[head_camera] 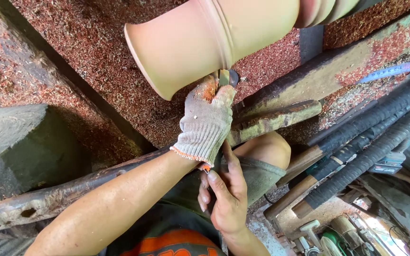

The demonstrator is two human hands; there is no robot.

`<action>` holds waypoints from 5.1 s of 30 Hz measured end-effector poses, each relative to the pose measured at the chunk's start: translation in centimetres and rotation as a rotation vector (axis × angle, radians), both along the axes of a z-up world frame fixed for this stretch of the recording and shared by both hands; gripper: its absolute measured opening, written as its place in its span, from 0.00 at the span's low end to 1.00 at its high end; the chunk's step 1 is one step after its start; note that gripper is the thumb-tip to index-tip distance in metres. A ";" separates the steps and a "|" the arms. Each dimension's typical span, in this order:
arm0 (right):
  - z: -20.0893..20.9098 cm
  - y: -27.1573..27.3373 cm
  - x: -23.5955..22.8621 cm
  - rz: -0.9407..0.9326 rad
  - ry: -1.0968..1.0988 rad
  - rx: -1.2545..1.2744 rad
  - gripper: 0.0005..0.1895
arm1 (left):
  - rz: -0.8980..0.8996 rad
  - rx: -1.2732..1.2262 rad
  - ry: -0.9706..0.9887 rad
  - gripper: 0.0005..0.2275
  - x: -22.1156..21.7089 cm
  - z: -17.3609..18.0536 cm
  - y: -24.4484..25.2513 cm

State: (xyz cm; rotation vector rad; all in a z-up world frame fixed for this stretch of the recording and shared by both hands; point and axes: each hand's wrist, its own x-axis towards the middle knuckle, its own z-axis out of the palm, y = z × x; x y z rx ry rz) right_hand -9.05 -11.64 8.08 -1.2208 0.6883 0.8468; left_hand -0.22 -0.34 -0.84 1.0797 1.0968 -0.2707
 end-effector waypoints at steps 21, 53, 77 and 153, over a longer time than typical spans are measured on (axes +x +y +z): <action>0.2 -4.6 2.7 0.524 -0.245 -0.315 0.34 | 0.247 -0.378 -0.008 0.05 0.4 -0.7 -0.4; -2.7 -11.4 13.8 1.007 -0.626 -0.300 0.27 | 0.617 -0.457 0.081 0.09 2.3 -0.1 -2.5; 1.5 -9.2 23.1 1.734 -1.127 -0.746 0.29 | 0.526 -0.528 0.124 0.09 2.6 -0.2 -2.3; -2.0 -8.1 9.4 1.011 -0.704 -0.411 0.27 | 0.626 -0.540 0.305 0.09 1.4 0.9 -0.3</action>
